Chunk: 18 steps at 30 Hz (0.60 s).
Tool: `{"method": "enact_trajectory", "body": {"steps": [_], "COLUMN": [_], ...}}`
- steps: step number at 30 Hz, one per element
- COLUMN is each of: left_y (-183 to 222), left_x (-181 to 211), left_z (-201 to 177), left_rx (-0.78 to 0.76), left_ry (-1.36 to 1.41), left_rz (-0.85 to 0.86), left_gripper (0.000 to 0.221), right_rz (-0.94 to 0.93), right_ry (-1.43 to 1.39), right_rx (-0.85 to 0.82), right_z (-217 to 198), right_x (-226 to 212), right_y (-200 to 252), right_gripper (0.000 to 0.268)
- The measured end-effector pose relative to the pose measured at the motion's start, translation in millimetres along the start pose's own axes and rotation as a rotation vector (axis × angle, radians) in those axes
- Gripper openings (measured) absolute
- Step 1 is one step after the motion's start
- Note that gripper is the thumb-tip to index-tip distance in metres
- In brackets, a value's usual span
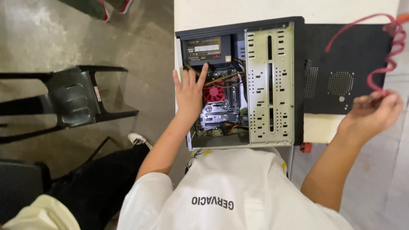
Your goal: Securing a motherboard into a PC case with a screwdriver and connecting internal power and data cables.
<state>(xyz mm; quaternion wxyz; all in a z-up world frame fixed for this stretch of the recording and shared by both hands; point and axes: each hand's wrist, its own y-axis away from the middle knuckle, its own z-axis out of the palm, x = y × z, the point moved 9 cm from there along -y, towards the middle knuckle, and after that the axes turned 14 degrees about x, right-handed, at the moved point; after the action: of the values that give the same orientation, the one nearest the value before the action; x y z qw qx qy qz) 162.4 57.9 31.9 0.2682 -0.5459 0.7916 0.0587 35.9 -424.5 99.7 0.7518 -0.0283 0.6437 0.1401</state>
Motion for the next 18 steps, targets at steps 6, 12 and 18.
{"method": "enact_trajectory", "body": {"steps": [6, 12, 18], "left_y": [-11.6, 14.9, 27.5], "left_x": [-30.3, 38.0, 16.1], "left_z": [-134.9, -133.1, -111.2], "left_rx": [0.282, -0.203, -0.244], "left_ry": [1.089, 2.225, 1.995], "left_rz": [-0.173, -0.294, -0.363], "left_gripper": [0.048, 0.046, 0.017], "right_rz": [0.335, 0.111, -0.012], "right_ry": [-0.055, 0.067, 0.231], "right_rx": [-0.256, -0.738, -1.168], "right_z": [9.3, 58.3, 76.4], "right_x": [17.6, 58.0, 59.1], "right_y": [145.3, 253.4, 284.8], "right_gripper": [0.020, 0.010, 0.090]}}
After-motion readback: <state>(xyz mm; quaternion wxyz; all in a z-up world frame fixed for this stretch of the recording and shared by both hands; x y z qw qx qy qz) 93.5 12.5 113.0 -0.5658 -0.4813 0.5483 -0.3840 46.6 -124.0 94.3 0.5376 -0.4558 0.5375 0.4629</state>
